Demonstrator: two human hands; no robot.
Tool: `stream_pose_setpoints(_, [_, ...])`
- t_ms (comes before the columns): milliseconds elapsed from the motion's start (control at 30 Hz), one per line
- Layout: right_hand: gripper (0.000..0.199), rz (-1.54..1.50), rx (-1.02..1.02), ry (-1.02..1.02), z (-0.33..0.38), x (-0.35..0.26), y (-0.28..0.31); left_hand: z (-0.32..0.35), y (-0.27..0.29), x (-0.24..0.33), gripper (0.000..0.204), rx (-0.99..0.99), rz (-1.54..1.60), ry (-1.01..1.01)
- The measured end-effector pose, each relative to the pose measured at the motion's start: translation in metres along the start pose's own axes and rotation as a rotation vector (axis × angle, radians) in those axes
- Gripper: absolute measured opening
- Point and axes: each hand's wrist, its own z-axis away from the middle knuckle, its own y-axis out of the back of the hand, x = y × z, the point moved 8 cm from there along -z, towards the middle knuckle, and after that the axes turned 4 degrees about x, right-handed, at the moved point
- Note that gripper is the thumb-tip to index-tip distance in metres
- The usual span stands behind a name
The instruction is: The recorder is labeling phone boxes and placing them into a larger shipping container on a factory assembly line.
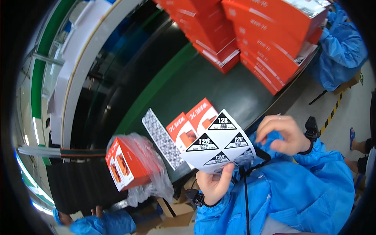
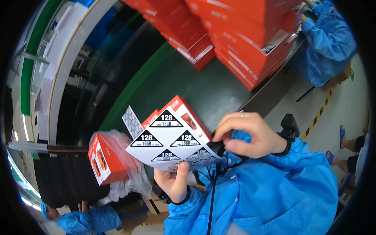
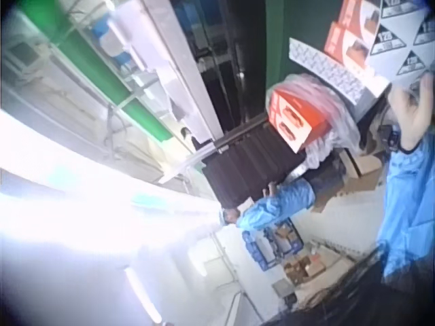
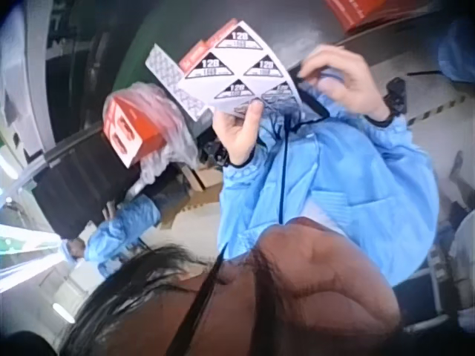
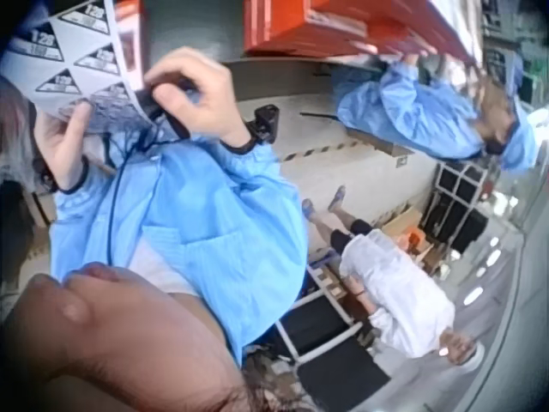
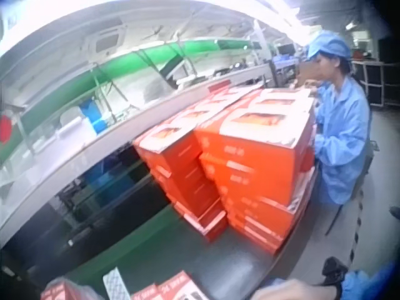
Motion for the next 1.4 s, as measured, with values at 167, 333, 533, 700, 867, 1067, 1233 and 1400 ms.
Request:
stream_pose_setpoints(167, [0.014, 0.086, -0.119, -0.147, 0.003, 0.034, -0.070, 0.026, 0.047, -0.056, 0.031, 0.026, -0.070, 0.181])
stream_pose_setpoints(333, [0.013, -0.055, -0.140, -0.291, 0.000, 0.061, -0.094, 0.043, 0.058, -0.063, 0.039, 0.180, 0.084, 0.194])
stream_pose_setpoints(533, [0.015, 0.191, -0.076, -0.215, -0.009, 0.062, -0.101, 0.042, 0.072, -0.076, 0.036, 0.335, 0.018, 0.248])
stream_pose_setpoints(700, [0.023, 0.325, -0.163, -0.025, -0.013, 0.059, -0.119, 0.042, 0.085, -0.078, 0.029, 0.381, -0.109, 0.178])
stream_pose_setpoints(867, [0.018, 0.305, -0.274, -0.030, -0.018, 0.064, -0.123, 0.033, 0.083, -0.074, 0.027, 0.164, -0.452, -0.003])
stream_pose_setpoints(1067, [0.014, 0.280, -0.319, -0.133, -0.019, 0.076, -0.129, 0.035, 0.086, -0.074, 0.021, 0.208, -0.544, 0.032])
stream_pose_setpoints(1233, [0.013, 0.248, -0.386, -0.179, -0.026, 0.074, -0.139, 0.041, 0.109, -0.068, 0.027, 0.387, -0.786, 0.141])
stream_pose_setpoints(1400, [0.008, 0.281, -0.539, -0.464, -0.041, 0.110, -0.136, 0.049, 0.136, -0.074, 0.027, 0.516, -0.596, 0.167])
